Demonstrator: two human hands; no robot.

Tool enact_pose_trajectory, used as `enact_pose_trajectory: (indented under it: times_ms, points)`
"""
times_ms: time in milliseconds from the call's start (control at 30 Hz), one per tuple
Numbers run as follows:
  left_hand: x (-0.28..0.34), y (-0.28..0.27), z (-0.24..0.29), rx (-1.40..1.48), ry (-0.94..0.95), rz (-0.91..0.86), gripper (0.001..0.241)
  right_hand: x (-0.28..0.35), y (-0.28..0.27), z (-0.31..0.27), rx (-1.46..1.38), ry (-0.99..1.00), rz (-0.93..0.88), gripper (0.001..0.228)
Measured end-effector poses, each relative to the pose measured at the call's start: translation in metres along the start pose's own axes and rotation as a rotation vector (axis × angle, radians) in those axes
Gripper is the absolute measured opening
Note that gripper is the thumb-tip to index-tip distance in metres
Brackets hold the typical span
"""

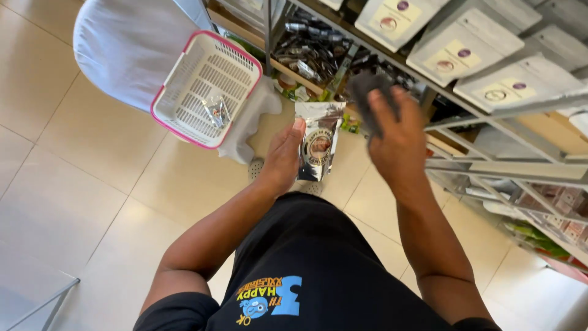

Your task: The recorder wipes bags of coffee with a cloth and organizes them on retail shelves.

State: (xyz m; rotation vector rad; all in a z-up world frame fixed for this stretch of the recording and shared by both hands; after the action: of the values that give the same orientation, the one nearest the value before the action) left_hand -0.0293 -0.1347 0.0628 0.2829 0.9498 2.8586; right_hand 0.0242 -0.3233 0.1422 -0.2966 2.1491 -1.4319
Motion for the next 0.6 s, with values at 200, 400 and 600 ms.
enact_pose_trajectory:
  times_ms: [200, 400, 600]
  points:
    - [-0.003, 0.011, -0.073, 0.158, 0.054, -0.025, 0.045, 0.039, -0.016, -0.057, 0.036, -0.300, 0.026, 0.058]
    - [0.009, 0.049, -0.036, 0.109, 0.074, -0.075, 0.051, 0.044, -0.009, 0.025, 0.063, 0.012, 0.105, 0.054]
    - [0.005, 0.063, -0.051, 0.120, 0.115, -0.088, 0.050, 0.061, -0.033, -0.025, 0.007, -0.230, 0.145, 0.054]
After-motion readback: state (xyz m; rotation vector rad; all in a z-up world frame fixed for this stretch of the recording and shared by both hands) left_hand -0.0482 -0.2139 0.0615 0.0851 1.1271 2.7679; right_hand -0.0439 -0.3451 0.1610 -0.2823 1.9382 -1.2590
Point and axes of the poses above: each hand's wrist, its own x-axis away from the middle knuckle, its own y-axis out of the palm, z = x × y, the point moved 5 cm from there along -x, towards the middle knuckle, and after that the axes turned 7 degrees about -z, right-handed, at the moved point
